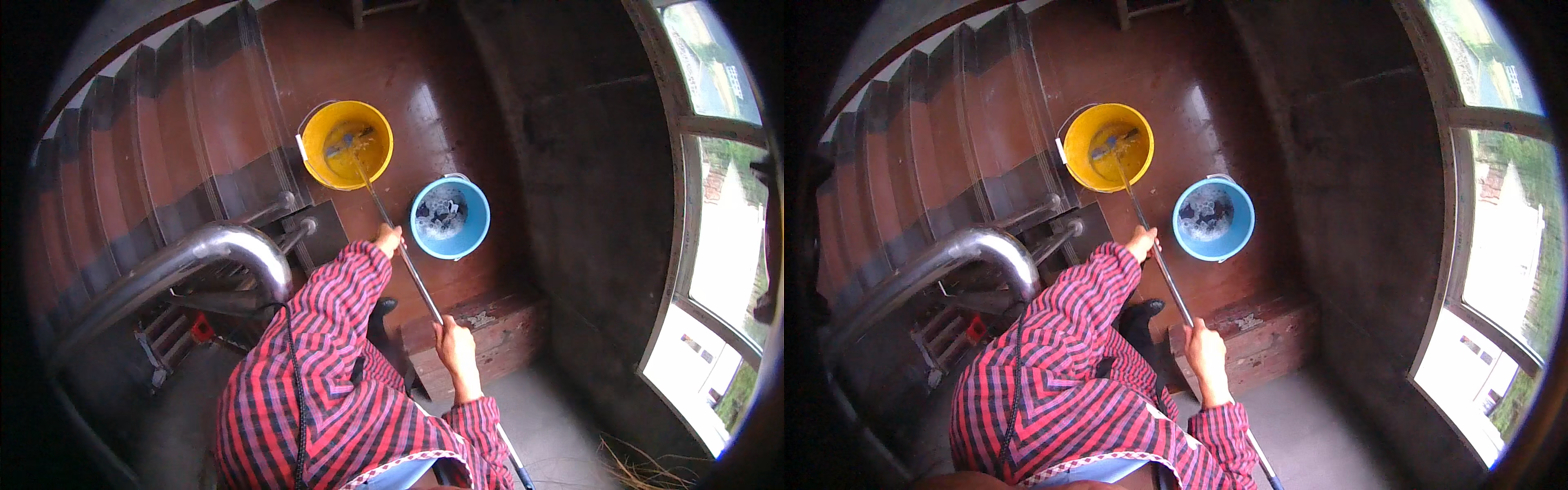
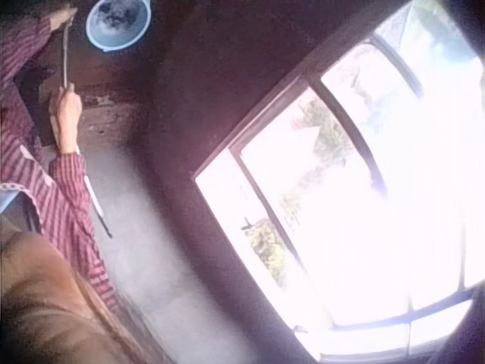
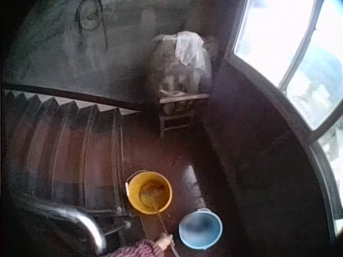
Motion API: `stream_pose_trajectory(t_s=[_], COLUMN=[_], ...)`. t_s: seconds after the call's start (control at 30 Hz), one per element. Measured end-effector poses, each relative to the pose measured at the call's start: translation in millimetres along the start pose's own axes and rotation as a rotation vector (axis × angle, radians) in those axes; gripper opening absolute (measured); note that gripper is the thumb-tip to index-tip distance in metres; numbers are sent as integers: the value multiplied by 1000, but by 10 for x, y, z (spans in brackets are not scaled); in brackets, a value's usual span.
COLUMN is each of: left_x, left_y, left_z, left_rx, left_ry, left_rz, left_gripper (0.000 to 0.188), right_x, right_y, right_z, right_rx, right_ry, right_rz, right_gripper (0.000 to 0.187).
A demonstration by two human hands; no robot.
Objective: The person uses a long-handled squeegee to clean a large multi-pane window. They repeatedly dip the squeegee into a blue bucket of water, then wipe the glass in vertical strokes. The person also opens a hinged window pane to clean its outer surface before closing it again.
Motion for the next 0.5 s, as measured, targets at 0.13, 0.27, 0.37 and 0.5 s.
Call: stream_pose_trajectory(t_s=[0.13, 0.27, 0.37, 0.5], left_x=[-185, -328, -389, -398], left_y=[-462, -897, -1035, -1021], left_z=[513, 805, 957, 1093], left_rx=[143, 170, 205, 234], left_ry=[-323, -509, -572, -354], left_rz=[177, 324, 260, 108], left_gripper=[15, 17, 20, 16], right_x=[168, 280, 247, 0], right_y=[-636, -1132, -1321, -1381], right_z=[-313, -550, -604, -591], right_rx=[43, 4, 8, -44], right_ry=[-68, -166, -178, -154], right_rz=[-105, -272, -350, -301], right_gripper=[24, 29, 34, 33])
Point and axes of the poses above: each hand's wrist, its own y-axis towards the middle knuckle, its own x-axis out of the back of the hand, z = x × y, the point moved 6 cm from there along y, towards the middle knuckle
